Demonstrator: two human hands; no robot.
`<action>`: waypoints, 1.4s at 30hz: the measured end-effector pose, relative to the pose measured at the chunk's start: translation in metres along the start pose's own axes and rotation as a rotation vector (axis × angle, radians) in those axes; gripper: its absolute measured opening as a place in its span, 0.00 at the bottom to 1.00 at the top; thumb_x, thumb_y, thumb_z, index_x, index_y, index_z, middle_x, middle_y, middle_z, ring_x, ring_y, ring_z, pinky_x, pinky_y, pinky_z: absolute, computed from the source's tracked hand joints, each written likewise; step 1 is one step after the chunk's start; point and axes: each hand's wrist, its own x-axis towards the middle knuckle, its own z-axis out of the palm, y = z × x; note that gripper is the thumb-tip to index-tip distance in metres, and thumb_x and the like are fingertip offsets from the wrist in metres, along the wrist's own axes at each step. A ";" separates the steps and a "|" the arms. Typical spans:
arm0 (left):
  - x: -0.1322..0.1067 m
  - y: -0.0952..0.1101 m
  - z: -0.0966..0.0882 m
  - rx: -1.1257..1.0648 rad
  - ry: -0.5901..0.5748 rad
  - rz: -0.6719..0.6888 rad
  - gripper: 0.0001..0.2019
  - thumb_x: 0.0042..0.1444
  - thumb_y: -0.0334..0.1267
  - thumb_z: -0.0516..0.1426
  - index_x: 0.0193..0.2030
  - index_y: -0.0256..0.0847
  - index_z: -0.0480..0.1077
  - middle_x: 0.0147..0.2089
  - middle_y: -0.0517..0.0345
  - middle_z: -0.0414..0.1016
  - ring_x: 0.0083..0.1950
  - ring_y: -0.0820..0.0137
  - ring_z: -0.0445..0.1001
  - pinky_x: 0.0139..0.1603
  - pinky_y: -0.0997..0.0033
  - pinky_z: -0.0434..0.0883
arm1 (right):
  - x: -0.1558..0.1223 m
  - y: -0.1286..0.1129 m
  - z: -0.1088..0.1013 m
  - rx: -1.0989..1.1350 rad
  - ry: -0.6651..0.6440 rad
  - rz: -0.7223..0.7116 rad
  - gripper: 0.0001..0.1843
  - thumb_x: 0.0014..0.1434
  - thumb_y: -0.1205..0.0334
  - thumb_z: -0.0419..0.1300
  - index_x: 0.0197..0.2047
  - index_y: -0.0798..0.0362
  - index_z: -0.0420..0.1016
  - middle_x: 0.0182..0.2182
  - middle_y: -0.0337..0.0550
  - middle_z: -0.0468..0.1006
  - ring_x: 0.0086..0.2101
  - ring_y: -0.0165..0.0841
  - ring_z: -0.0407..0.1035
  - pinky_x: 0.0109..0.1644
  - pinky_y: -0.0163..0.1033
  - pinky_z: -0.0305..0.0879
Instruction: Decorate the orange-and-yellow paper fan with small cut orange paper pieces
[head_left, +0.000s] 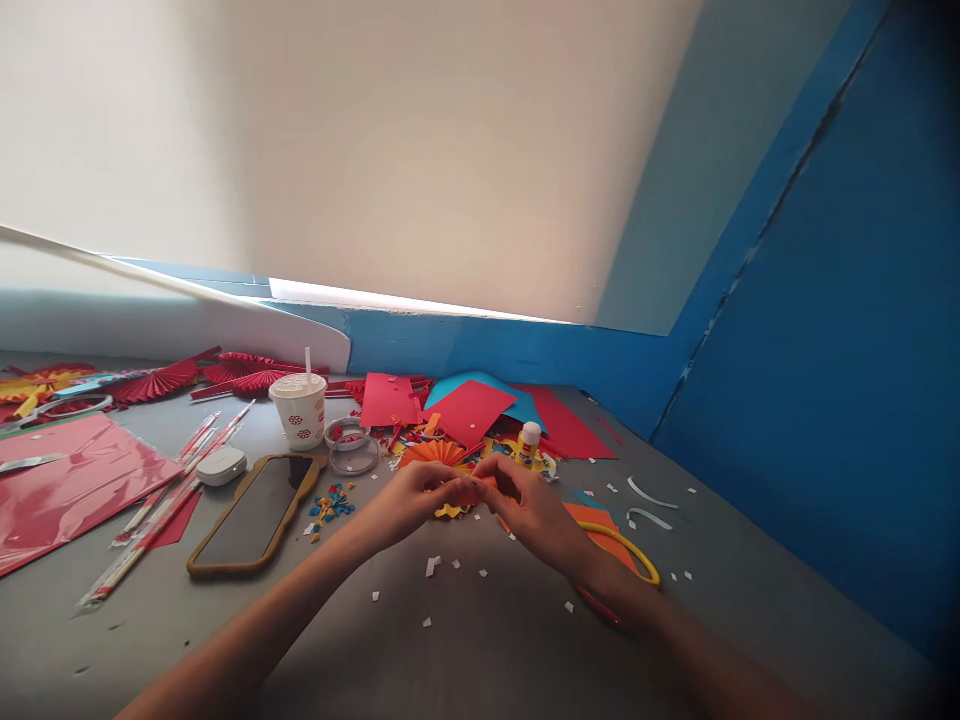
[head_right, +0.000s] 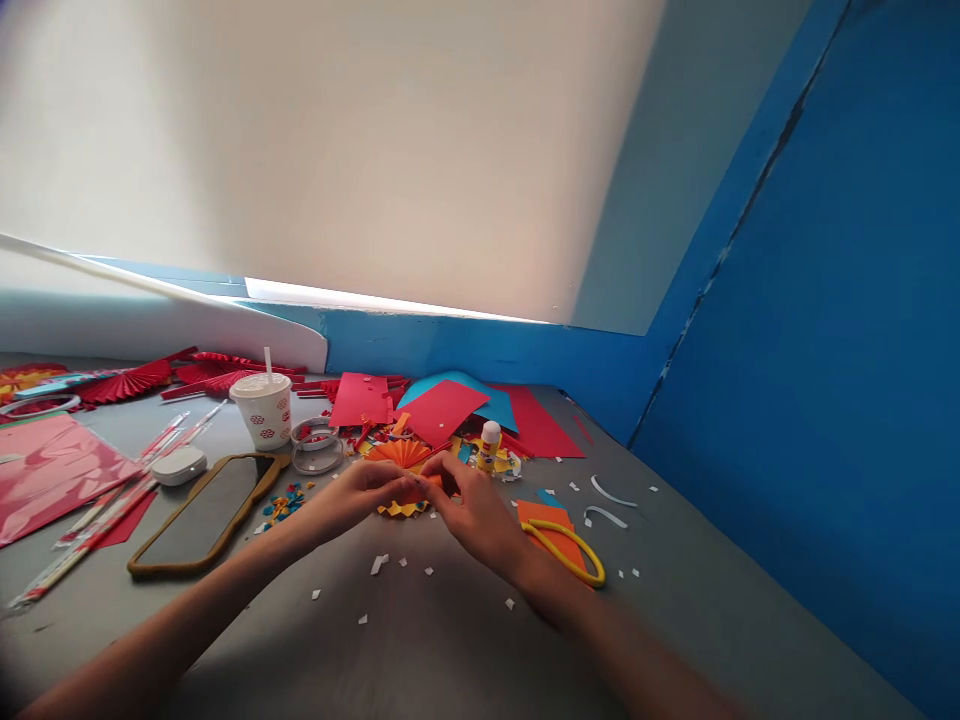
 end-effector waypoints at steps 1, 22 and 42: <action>0.000 0.001 0.001 -0.013 -0.001 -0.004 0.23 0.61 0.55 0.52 0.37 0.36 0.76 0.30 0.58 0.71 0.32 0.70 0.67 0.30 0.74 0.62 | 0.000 0.001 0.000 0.008 -0.001 0.006 0.17 0.65 0.45 0.53 0.39 0.51 0.70 0.32 0.39 0.74 0.29 0.31 0.66 0.29 0.35 0.59; -0.003 0.002 0.012 -0.138 0.042 -0.086 0.22 0.61 0.53 0.54 0.28 0.34 0.70 0.26 0.55 0.75 0.28 0.71 0.73 0.31 0.73 0.70 | 0.003 0.012 0.001 0.085 -0.028 0.096 0.17 0.67 0.51 0.54 0.33 0.56 0.69 0.23 0.32 0.67 0.22 0.25 0.63 0.26 0.33 0.62; 0.000 -0.004 0.009 -0.222 0.006 -0.109 0.20 0.57 0.53 0.58 0.33 0.33 0.74 0.29 0.55 0.76 0.32 0.70 0.75 0.36 0.72 0.73 | 0.003 0.013 0.004 -0.079 -0.008 0.112 0.15 0.68 0.53 0.54 0.40 0.57 0.72 0.32 0.38 0.75 0.28 0.28 0.71 0.33 0.37 0.70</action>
